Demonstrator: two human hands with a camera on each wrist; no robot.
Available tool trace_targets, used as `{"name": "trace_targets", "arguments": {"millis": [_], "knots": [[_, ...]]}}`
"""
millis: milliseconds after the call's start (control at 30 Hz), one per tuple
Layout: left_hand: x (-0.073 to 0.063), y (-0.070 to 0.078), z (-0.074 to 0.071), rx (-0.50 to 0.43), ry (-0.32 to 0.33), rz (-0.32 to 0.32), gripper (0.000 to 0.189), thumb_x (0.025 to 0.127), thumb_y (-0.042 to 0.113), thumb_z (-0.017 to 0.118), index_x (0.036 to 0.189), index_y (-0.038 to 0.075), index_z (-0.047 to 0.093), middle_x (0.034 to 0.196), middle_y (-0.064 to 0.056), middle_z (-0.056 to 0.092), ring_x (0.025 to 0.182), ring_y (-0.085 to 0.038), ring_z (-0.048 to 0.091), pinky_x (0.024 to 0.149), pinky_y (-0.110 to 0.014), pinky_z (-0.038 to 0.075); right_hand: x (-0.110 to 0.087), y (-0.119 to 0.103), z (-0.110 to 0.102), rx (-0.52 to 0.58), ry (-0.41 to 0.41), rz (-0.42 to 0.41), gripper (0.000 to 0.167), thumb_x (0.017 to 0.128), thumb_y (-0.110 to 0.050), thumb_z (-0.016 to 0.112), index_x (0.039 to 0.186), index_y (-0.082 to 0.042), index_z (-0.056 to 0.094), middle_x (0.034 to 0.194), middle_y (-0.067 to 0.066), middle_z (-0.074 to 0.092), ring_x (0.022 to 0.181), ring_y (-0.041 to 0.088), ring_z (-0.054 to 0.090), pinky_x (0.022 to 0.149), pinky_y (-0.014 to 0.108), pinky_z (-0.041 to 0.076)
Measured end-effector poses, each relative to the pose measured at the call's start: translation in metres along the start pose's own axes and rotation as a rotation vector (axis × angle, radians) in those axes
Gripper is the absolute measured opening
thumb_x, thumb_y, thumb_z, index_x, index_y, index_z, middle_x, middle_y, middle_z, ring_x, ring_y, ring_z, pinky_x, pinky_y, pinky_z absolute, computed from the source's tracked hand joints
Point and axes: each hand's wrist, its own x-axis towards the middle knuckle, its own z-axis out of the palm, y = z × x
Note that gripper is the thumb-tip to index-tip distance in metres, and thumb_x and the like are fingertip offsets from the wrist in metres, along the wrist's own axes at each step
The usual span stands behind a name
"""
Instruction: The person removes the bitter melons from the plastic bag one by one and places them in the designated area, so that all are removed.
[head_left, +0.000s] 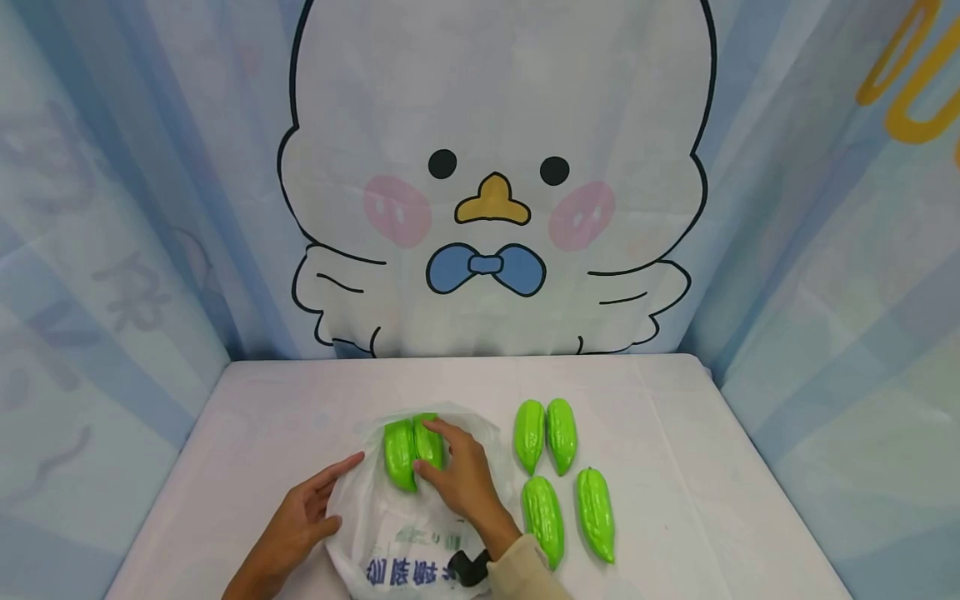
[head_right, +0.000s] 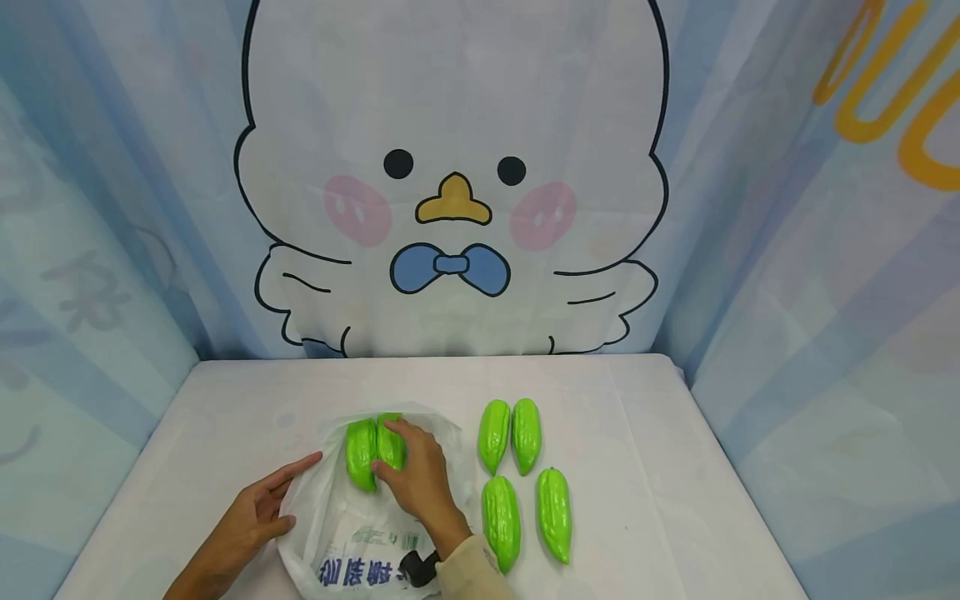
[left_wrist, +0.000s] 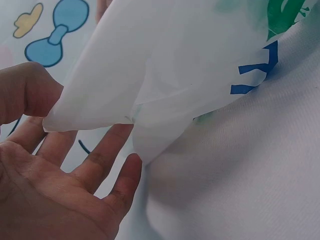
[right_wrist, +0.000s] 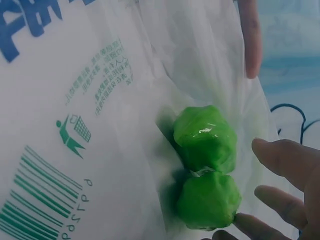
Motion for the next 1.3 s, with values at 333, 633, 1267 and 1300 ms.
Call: {"name": "trace_targets", "arguments": {"millis": [333, 633, 1267, 1300], "knots": [[0.000, -0.001, 0.000, -0.012, -0.003, -0.006, 0.090, 0.079, -0.012, 0.065, 0.163, 0.014, 0.043, 0.174, -0.004, 0.032, 0.160, -0.037, 0.032, 0.117, -0.031, 0.049, 0.005, 0.007, 0.004, -0.050, 0.047, 0.037, 0.062, 0.088, -0.013, 0.084, 0.147, -0.012, 0.063, 0.156, 0.014, 0.058, 0.141, 0.039, 0.057, 0.118, 0.059, 0.047], [-0.001, -0.001, -0.002, 0.012, -0.009, 0.010, 0.089, 0.081, -0.009, 0.067, 0.164, 0.013, 0.041, 0.175, -0.006, 0.031, 0.161, -0.037, 0.031, 0.118, -0.031, 0.047, -0.004, 0.009, 0.003, -0.030, 0.064, 0.046, 0.062, 0.088, -0.007, 0.083, 0.147, -0.013, 0.064, 0.154, 0.012, 0.060, 0.133, 0.032, 0.065, 0.104, 0.048, 0.059], [0.000, -0.001, -0.001, 0.009, 0.014, -0.004, 0.089, 0.079, -0.007, 0.070, 0.161, 0.019, 0.046, 0.173, 0.001, 0.033, 0.160, -0.035, 0.032, 0.119, -0.032, 0.045, -0.033, -0.005, -0.022, 0.130, 0.041, 0.044, 0.062, 0.090, -0.008, 0.082, 0.149, -0.017, 0.063, 0.160, 0.013, 0.054, 0.136, 0.034, 0.063, 0.097, 0.035, 0.063], [0.000, -0.001, -0.001, 0.011, 0.013, -0.002, 0.089, 0.079, -0.007, 0.070, 0.161, 0.019, 0.046, 0.174, 0.001, 0.033, 0.160, -0.035, 0.032, 0.119, -0.032, 0.045, -0.034, -0.006, -0.023, 0.136, 0.043, 0.043, 0.062, 0.090, -0.008, 0.082, 0.149, -0.017, 0.063, 0.160, 0.013, 0.054, 0.136, 0.033, 0.063, 0.097, 0.035, 0.063]]}}
